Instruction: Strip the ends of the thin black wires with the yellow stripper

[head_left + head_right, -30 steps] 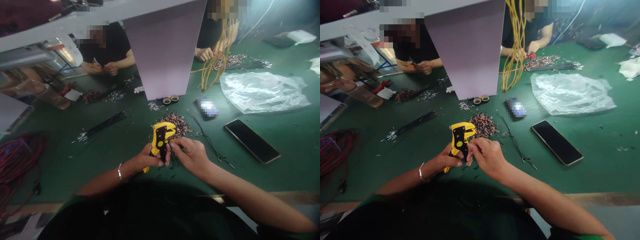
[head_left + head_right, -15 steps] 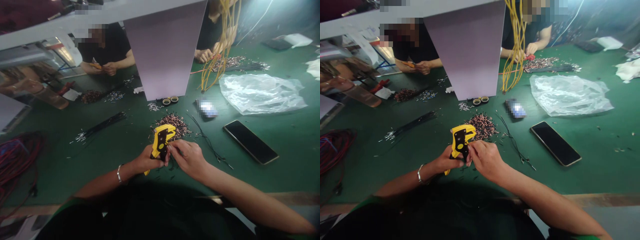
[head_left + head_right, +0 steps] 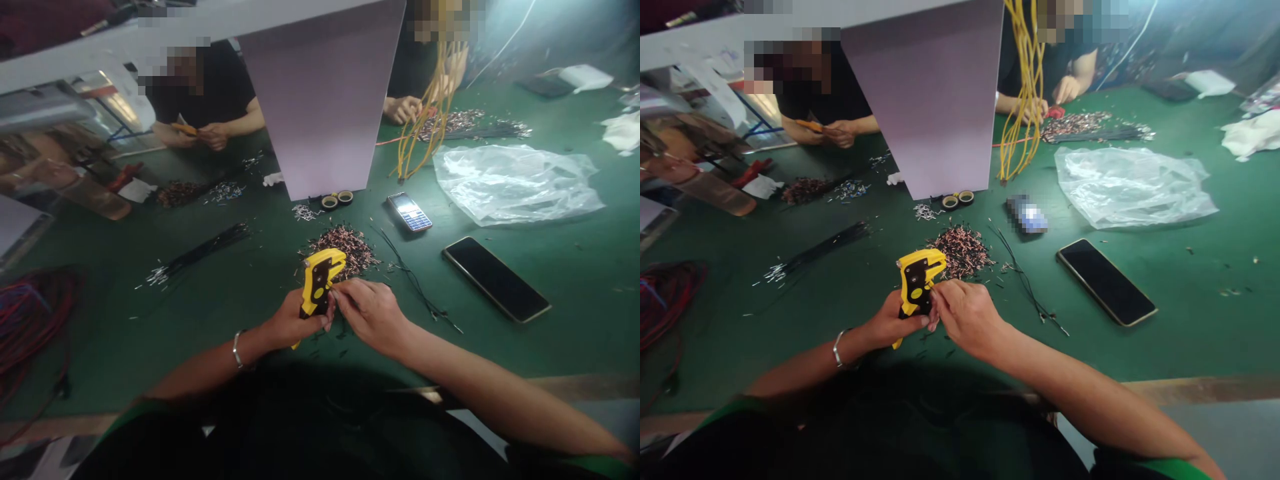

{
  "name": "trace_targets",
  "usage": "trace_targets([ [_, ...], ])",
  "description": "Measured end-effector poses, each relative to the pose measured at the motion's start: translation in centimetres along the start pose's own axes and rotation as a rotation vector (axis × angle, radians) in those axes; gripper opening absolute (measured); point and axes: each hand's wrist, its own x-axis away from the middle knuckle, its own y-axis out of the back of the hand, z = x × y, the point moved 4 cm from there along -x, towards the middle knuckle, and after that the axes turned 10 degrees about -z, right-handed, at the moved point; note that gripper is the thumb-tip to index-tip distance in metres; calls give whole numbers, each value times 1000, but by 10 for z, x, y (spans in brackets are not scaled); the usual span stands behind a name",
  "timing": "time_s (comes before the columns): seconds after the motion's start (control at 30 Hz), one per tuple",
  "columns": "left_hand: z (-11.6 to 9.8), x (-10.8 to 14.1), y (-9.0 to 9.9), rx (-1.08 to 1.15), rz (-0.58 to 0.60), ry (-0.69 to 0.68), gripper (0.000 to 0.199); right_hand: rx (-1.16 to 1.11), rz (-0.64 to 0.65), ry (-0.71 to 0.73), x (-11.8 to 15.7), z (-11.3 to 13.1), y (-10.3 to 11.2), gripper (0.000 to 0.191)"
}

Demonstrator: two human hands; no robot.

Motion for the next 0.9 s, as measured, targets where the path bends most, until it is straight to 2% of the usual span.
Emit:
trace_targets([
  [0.47, 13, 6, 2, -27, -172, 150, 20, -11, 58, -80, 2, -6, -5, 24],
  [0.53, 15, 5, 1, 33, -179, 181, 20, -42, 51, -142, 0, -9, -4, 21],
  [0.77, 13, 3, -4, 253, -127, 234, 19, -252, 44, -527, -2, -20, -4, 16],
  [0.9, 12, 2, -2, 239, -81, 223, 18, -344, 49, -606, -2, -21, -4, 17],
])
